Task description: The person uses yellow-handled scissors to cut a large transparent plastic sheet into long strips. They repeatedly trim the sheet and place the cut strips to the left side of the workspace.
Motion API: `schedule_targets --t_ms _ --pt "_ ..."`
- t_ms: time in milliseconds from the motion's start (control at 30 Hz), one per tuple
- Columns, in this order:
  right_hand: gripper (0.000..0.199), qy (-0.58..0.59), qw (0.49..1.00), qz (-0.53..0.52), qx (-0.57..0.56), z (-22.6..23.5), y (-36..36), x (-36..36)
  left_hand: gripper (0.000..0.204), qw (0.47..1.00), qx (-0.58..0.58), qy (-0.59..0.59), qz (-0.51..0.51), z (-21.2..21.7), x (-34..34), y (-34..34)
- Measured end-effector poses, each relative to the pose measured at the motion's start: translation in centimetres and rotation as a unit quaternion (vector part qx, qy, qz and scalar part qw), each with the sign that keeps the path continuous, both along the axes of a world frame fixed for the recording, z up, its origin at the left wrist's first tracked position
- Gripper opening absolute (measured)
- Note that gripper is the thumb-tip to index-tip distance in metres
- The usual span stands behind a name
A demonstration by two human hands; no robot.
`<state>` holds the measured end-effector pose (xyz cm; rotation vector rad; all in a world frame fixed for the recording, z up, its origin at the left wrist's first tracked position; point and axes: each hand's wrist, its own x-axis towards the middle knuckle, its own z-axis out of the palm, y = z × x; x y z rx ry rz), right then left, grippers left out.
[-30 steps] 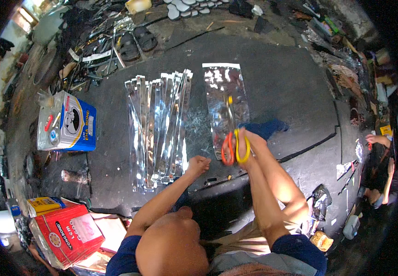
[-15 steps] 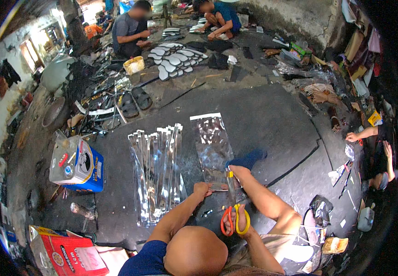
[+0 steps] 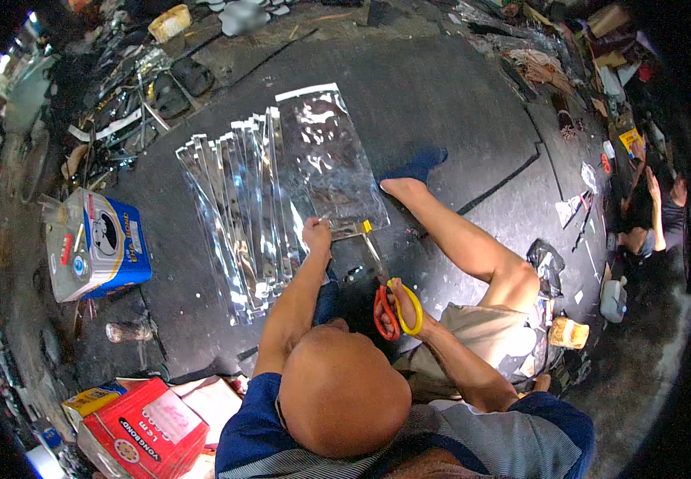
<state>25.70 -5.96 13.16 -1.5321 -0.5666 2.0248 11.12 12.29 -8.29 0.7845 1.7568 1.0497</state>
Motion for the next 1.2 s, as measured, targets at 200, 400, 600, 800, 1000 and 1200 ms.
schedule_targets --t_ms 200,400,600,800,1000,1200 --pt "0.068 -0.029 0.999 0.010 -0.038 -1.4 -0.1 -1.1 0.010 0.993 0.022 -0.015 -0.116 -3.6 -3.5 1.4" --pt "0.088 -0.069 0.993 0.060 -0.077 -3.0 0.0 -0.2 0.012 0.967 -0.088 -0.192 -0.140 0.7 -2.5 -0.5" --pt "0.095 0.006 0.978 0.159 -0.136 -3.7 1.7 -1.0 0.015 0.967 -0.075 -0.209 -0.124 1.6 -5.3 0.0" --pt "0.093 0.032 0.980 0.154 -0.123 -6.3 2.7 -1.0 0.013 0.974 -0.070 -0.195 -0.096 2.2 -4.7 -0.2" --pt "0.089 0.037 0.989 0.111 -0.093 -8.8 3.6 -0.5 0.012 0.976 -0.081 -0.183 -0.083 3.7 -3.8 -0.2" --pt "0.080 -0.016 0.993 0.106 -0.057 -12.8 4.2 -1.0 0.022 0.983 -0.101 0.071 -0.139 1.2 -3.5 -1.6"
